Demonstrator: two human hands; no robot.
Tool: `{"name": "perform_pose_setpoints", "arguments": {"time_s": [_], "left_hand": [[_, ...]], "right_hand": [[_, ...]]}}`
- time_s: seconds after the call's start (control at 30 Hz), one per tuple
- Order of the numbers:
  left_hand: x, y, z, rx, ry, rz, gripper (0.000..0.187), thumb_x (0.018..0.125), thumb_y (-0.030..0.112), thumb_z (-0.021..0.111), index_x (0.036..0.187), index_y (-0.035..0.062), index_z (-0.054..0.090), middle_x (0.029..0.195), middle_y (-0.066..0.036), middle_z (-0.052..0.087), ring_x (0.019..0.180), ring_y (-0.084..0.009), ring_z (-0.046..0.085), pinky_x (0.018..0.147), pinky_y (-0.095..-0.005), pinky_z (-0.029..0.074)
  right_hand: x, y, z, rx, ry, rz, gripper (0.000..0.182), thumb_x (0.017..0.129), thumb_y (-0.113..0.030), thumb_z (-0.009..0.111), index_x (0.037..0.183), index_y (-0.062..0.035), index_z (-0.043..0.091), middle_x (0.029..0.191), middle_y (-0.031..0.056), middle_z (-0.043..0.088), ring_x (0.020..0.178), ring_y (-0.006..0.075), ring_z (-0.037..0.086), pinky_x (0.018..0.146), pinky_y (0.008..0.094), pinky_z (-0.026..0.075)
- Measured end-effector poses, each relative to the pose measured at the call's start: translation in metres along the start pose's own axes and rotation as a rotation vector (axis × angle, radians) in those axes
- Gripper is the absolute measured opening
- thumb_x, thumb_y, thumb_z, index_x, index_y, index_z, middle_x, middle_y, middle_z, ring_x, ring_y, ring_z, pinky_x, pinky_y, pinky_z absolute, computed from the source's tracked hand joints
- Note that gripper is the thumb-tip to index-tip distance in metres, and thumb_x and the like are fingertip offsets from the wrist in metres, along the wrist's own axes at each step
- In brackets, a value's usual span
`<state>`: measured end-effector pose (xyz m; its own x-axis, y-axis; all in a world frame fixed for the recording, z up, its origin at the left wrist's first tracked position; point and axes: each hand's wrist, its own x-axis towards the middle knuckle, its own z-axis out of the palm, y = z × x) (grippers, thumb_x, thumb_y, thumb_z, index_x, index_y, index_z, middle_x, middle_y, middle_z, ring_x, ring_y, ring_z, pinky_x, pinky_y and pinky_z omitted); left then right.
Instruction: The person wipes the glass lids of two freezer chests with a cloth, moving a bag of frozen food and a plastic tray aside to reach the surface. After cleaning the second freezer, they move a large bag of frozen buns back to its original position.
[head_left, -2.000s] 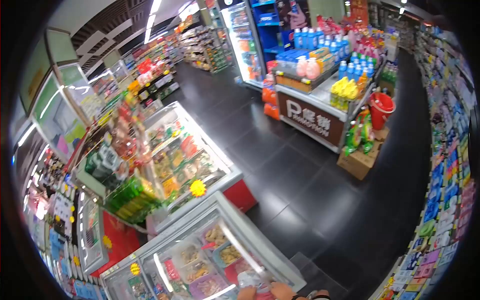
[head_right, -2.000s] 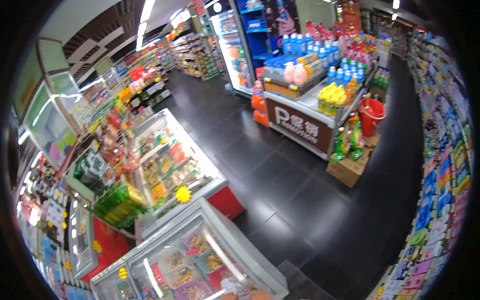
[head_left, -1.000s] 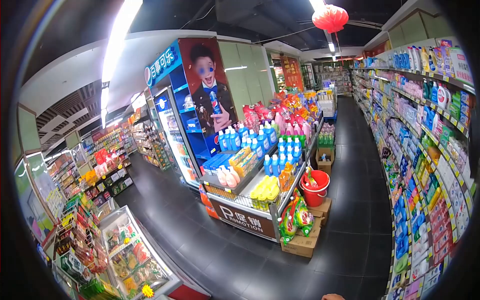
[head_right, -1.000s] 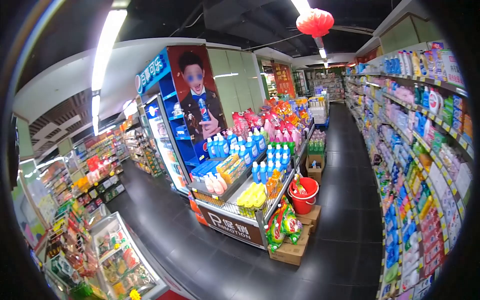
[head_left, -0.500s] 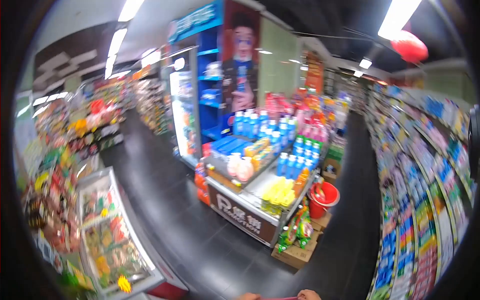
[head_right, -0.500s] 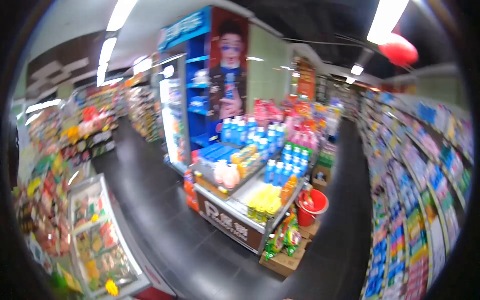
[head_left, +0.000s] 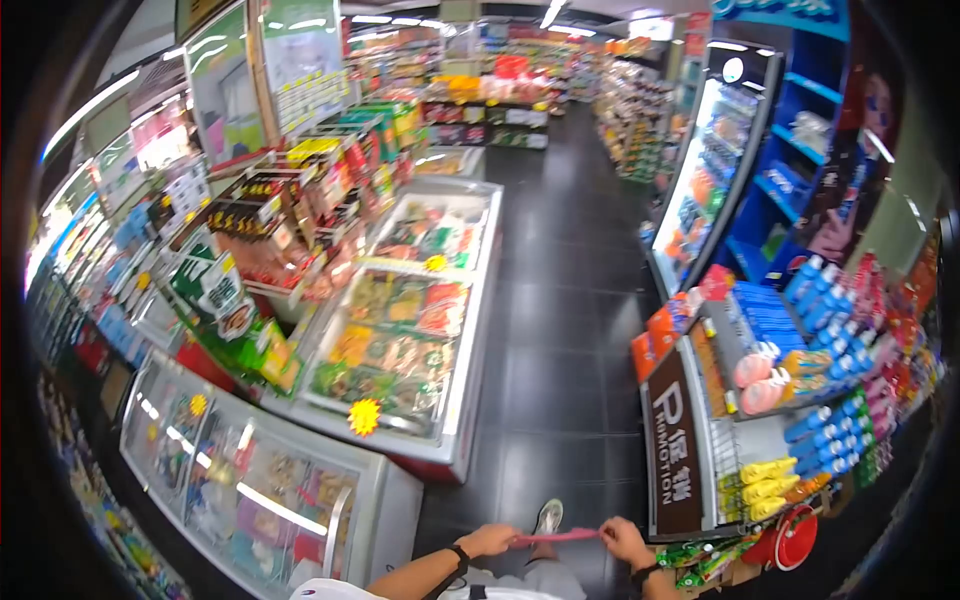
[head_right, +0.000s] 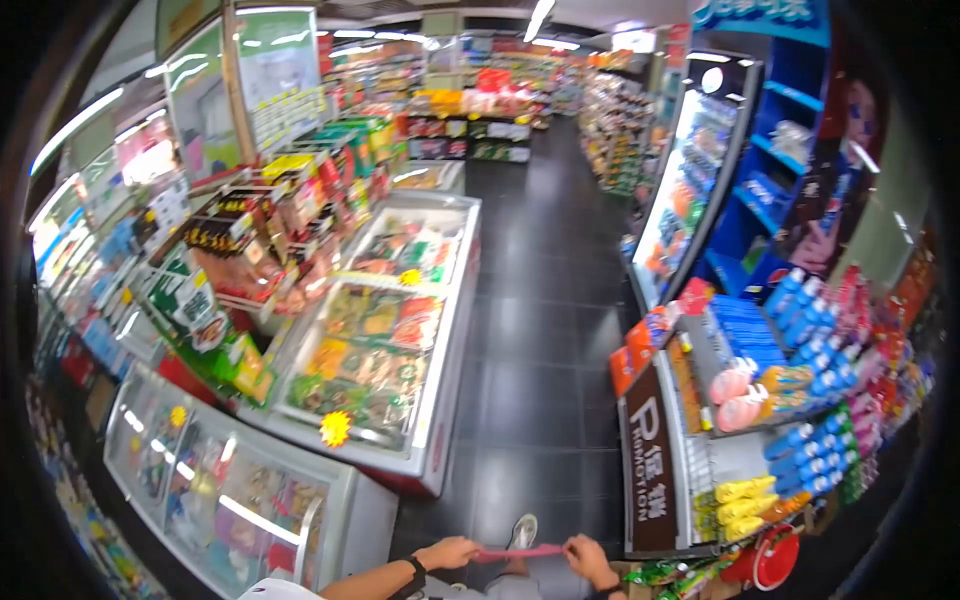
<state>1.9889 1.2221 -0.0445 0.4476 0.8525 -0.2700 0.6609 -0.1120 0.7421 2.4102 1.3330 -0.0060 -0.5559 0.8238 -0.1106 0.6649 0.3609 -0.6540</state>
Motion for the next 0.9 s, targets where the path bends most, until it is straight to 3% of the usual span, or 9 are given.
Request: {"name": "perform_pose_setpoints", "arguments": {"time_s": [0.23,0.33,0.37,0.43,0.53,0.7,0.77,0.83,0.9], "left_hand": [[0.015,-0.02,-0.044,-0.191,0.294,-0.296,0.031,0.109,0.02,0.068,0.135,0.0118,0.084,0.12,-0.023,0.086,0.115,-0.0489,0.081,0.101,-0.0619,0.063],[0.033,-0.029,-0.054,-0.114,0.398,-0.347,0.03,0.11,0.022,0.069,0.133,0.011,0.085,0.121,-0.024,0.086,0.114,-0.0499,0.08,0.102,-0.0613,0.064],[0.037,-0.027,-0.055,-0.219,0.424,-0.46,0.03,0.111,0.023,0.069,0.133,0.0109,0.085,0.12,-0.024,0.086,0.115,-0.0497,0.08,0.102,-0.0618,0.064],[0.049,-0.037,-0.053,-0.265,0.58,-0.408,0.03,0.112,0.024,0.07,0.134,0.012,0.085,0.118,-0.025,0.086,0.114,-0.0498,0.081,0.1,-0.0619,0.064],[0.058,-0.038,-0.066,-0.356,0.64,-0.546,0.029,0.111,0.024,0.071,0.134,0.0121,0.085,0.117,-0.025,0.086,0.112,-0.0508,0.081,0.098,-0.0622,0.064],[0.079,-0.053,-0.101,-0.489,0.784,-0.586,0.029,0.112,0.021,0.07,0.135,0.0118,0.084,0.115,-0.028,0.084,0.109,-0.0535,0.08,0.095,-0.0622,0.063],[0.087,-0.072,-0.123,-0.511,0.75,-0.593,0.026,0.112,0.016,0.069,0.129,0.0028,0.083,0.108,-0.026,0.085,0.103,-0.0481,0.083,0.089,-0.0553,0.065],[0.089,-0.087,-0.144,-0.589,0.754,-0.565,0.024,0.112,0.02,0.069,0.127,0.0103,0.085,0.11,-0.028,0.083,0.105,-0.0529,0.08,0.093,-0.0614,0.063],[0.088,-0.103,-0.163,-0.558,0.833,-0.587,0.023,0.112,0.017,0.067,0.122,0.0057,0.083,0.109,-0.028,0.083,0.105,-0.0516,0.08,0.092,-0.0593,0.063]], "right_hand": [[0.23,-0.016,-0.024,-0.056,-0.283,-0.303,0.012,0.098,-0.011,0.078,0.11,-0.0093,0.081,0.111,0.0158,0.08,0.106,0.043,0.079,0.093,0.0548,0.063],[0.308,-0.018,-0.018,0.012,-0.385,-0.357,0.013,0.098,-0.01,0.077,0.11,-0.0091,0.083,0.11,0.0171,0.081,0.104,0.0427,0.08,0.092,0.0532,0.064],[0.33,-0.017,-0.019,-0.001,-0.442,-0.36,0.013,0.099,-0.01,0.077,0.11,-0.009,0.083,0.11,0.0174,0.082,0.103,0.0425,0.08,0.091,0.0526,0.065],[0.368,-0.038,-0.031,-0.013,-0.502,-0.4,0.015,0.099,-0.009,0.077,0.112,-0.0087,0.083,0.111,0.0174,0.082,0.103,0.0421,0.081,0.091,0.0521,0.065],[0.428,-0.058,-0.028,0.01,-0.553,-0.44,0.015,0.1,-0.007,0.078,0.114,-0.0065,0.084,0.109,0.0175,0.081,0.1,0.041,0.081,0.089,0.0501,0.065],[0.513,-0.084,-0.007,-0.09,-0.618,-0.535,0.015,0.1,-0.003,0.081,0.115,-0.0027,0.084,0.109,0.0168,0.081,0.1,0.0341,0.084,0.087,0.044,0.066],[0.538,-0.098,0.0,-0.013,-0.643,-0.488,0.016,0.1,-0.002,0.082,0.116,-0.0024,0.084,0.109,0.0159,0.081,0.098,0.0318,0.083,0.086,0.042,0.066],[0.569,-0.119,-0.006,0.054,-0.673,-0.445,0.017,0.1,-0.001,0.082,0.117,-0.0021,0.085,0.11,0.0149,0.082,0.096,0.0296,0.083,0.086,0.0401,0.065],[0.599,-0.151,-0.003,0.062,-0.698,-0.42,0.017,0.101,0.001,0.083,0.117,-0.0017,0.085,0.11,0.0137,0.081,0.094,0.0266,0.081,0.084,0.0378,0.064]]}}
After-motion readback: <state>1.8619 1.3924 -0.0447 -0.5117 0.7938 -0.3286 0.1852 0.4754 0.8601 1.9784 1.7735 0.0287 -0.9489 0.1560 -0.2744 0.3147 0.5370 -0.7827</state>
